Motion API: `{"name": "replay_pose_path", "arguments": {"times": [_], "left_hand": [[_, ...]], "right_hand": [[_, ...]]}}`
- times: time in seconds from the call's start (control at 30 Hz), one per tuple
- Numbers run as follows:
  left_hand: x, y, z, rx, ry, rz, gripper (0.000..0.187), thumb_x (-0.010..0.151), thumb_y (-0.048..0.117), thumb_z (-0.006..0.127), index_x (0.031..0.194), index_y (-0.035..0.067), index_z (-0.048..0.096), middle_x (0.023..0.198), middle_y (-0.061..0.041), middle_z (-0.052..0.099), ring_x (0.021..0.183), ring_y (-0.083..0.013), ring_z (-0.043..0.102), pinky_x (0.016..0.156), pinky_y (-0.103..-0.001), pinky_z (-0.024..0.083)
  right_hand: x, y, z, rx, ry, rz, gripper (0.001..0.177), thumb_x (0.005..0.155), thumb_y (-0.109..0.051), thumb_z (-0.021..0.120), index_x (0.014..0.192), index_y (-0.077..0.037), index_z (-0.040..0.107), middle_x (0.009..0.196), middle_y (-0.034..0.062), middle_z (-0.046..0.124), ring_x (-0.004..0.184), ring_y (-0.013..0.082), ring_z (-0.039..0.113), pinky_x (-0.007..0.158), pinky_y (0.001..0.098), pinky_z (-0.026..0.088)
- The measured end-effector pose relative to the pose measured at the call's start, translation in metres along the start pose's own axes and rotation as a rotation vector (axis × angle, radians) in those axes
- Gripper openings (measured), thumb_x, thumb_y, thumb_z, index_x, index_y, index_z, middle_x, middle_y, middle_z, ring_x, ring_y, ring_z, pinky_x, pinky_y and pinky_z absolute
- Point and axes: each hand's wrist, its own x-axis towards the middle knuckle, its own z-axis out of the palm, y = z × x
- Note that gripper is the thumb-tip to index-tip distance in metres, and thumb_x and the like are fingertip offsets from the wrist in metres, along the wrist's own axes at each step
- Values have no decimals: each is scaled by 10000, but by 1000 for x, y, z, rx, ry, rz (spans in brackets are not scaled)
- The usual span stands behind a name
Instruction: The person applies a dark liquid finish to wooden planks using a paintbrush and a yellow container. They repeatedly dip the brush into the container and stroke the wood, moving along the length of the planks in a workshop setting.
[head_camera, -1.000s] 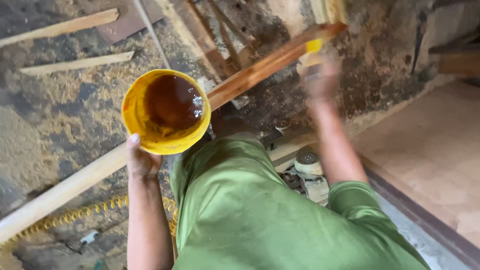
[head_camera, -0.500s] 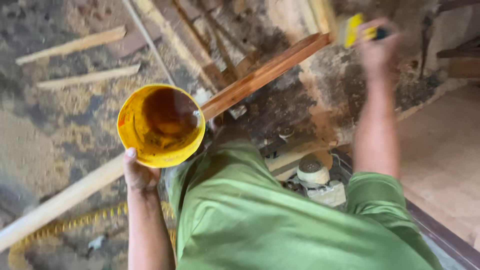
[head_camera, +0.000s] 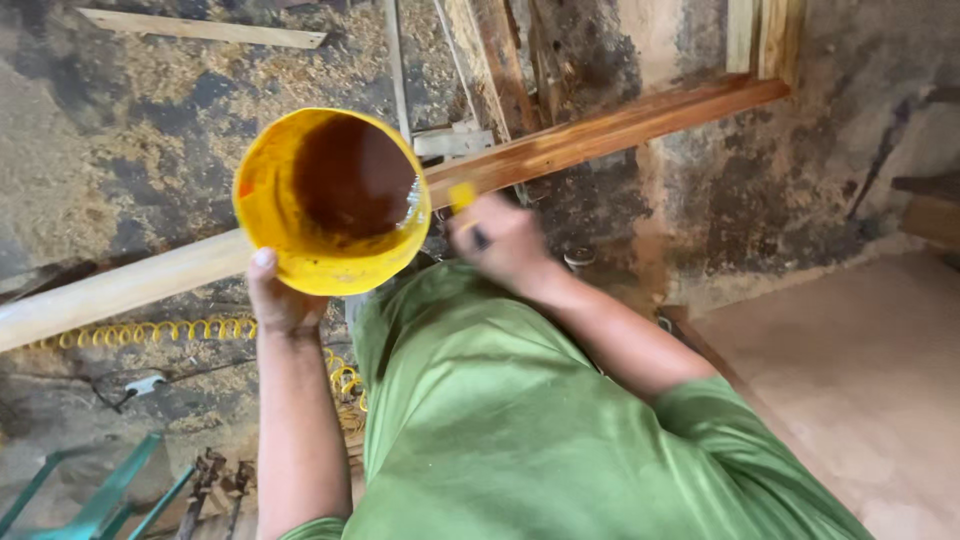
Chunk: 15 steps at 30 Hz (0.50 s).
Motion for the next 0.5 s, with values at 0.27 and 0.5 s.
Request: {"name": "replay_pose_path", "arguments": {"times": [0.27, 0.5], "left_hand": [[7, 38, -25, 51, 13, 0, 986, 789, 448, 814, 1579, 61, 368, 1564, -125, 476, 1459, -310, 488, 1260, -469, 408], [25, 62, -37, 125, -94, -26, 1066, 770, 476, 835, 1596, 36, 325, 1593, -147, 435, 1519, -297, 422, 1318, -454, 341]], "right_hand": [[-28, 88, -45, 231, 334, 390, 100, 919, -116, 751, 953, -47, 687, 915, 60, 696, 852, 166, 663, 786, 313, 552], [-33, 99, -116, -305, 599, 352, 112, 1039, -71, 711, 953, -57, 641, 882, 67, 662, 794, 197, 672, 728, 349, 565]]}}
